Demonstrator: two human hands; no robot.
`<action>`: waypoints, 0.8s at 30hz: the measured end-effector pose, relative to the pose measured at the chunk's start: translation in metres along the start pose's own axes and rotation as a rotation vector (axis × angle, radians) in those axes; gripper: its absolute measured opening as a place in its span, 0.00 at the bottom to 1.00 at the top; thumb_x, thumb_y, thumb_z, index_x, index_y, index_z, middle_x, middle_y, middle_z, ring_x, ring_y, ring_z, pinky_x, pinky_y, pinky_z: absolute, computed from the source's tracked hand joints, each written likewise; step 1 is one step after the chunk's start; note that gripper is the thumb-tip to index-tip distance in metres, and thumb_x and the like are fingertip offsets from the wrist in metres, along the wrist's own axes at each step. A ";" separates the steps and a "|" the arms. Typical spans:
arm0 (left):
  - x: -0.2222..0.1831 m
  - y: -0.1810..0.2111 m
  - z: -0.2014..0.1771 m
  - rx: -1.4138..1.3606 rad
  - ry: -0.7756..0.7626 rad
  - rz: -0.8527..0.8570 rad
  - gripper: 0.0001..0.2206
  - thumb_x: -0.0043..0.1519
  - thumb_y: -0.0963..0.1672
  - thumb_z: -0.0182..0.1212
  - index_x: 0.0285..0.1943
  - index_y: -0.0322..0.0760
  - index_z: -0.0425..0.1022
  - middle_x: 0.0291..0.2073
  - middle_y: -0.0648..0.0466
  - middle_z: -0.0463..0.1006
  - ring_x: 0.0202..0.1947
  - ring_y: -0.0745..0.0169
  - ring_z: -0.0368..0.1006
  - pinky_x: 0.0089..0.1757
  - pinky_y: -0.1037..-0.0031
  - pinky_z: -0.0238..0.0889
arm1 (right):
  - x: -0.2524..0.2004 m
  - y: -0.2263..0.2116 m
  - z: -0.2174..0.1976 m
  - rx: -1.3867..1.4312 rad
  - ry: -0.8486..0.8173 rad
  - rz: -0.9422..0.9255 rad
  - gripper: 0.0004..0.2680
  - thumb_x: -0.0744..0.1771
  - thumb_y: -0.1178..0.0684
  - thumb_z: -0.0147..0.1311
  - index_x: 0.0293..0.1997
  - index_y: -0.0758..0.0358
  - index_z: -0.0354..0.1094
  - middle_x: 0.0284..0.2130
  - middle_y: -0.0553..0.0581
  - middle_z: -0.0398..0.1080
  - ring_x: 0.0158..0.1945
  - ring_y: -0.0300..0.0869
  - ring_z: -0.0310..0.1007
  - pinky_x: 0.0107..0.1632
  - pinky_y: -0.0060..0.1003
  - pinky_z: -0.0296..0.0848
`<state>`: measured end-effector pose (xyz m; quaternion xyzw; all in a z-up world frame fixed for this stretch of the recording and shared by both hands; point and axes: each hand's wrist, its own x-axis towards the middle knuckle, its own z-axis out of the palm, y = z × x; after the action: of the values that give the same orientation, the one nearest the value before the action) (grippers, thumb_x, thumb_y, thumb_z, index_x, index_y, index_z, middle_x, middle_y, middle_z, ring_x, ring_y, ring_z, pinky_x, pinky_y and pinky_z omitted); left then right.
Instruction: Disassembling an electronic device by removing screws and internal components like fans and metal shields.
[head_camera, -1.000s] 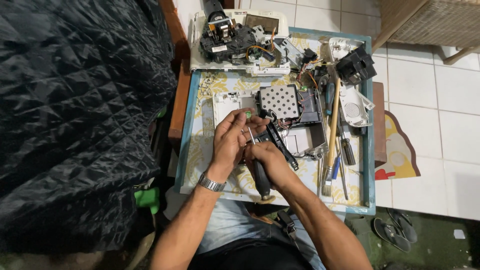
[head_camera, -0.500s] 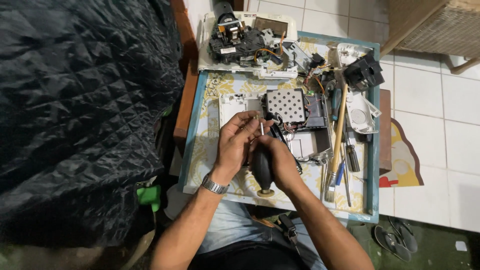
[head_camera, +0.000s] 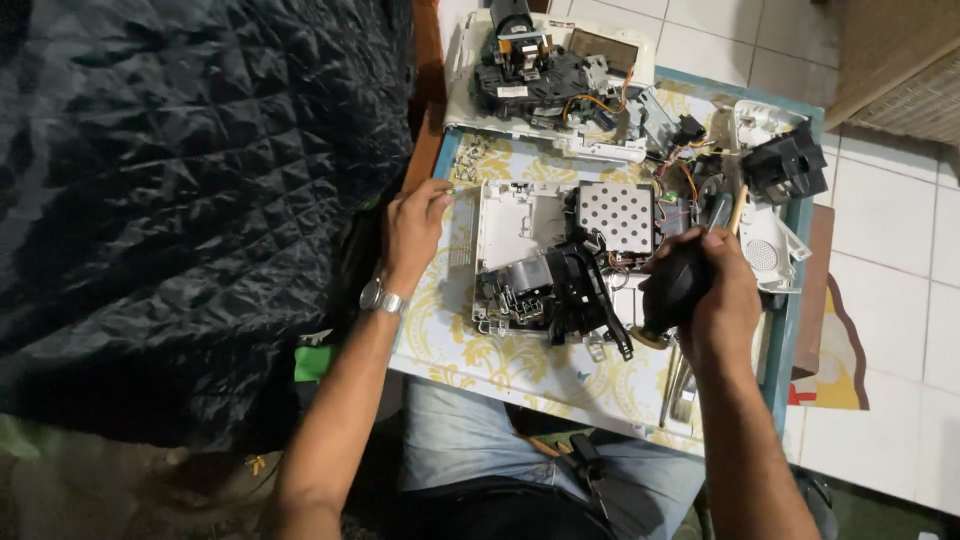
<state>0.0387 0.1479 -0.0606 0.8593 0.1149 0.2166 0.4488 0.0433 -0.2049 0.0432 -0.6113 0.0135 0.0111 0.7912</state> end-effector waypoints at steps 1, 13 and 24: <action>0.004 -0.014 0.007 0.126 -0.015 0.140 0.07 0.63 0.44 0.65 0.49 0.54 0.80 0.38 0.61 0.84 0.44 0.58 0.80 0.48 0.68 0.69 | 0.001 0.002 -0.003 -0.010 -0.007 -0.012 0.09 0.72 0.50 0.42 0.44 0.65 0.62 0.30 0.69 0.69 0.33 0.57 0.78 0.34 0.46 0.80; 0.025 -0.041 0.040 0.317 0.004 0.387 0.04 0.64 0.43 0.65 0.45 0.44 0.84 0.68 0.49 0.66 0.69 0.40 0.57 0.60 0.52 0.56 | -0.007 -0.007 0.002 -0.023 -0.006 -0.076 0.09 0.72 0.53 0.41 0.45 0.69 0.63 0.30 0.70 0.68 0.32 0.57 0.78 0.38 0.46 0.81; 0.015 -0.024 0.026 0.234 0.007 0.432 0.23 0.55 0.31 0.56 0.60 0.35 0.74 0.61 0.47 0.71 0.67 0.43 0.61 0.66 0.59 0.52 | 0.064 -0.053 -0.003 -0.241 0.061 -0.392 0.04 0.74 0.54 0.46 0.52 0.60 0.64 0.44 0.56 0.66 0.50 0.42 0.64 0.56 0.41 0.68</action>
<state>0.0645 0.1489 -0.0894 0.9093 -0.0457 0.2956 0.2891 0.1087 -0.2211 0.0912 -0.6922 -0.0830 -0.1600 0.6989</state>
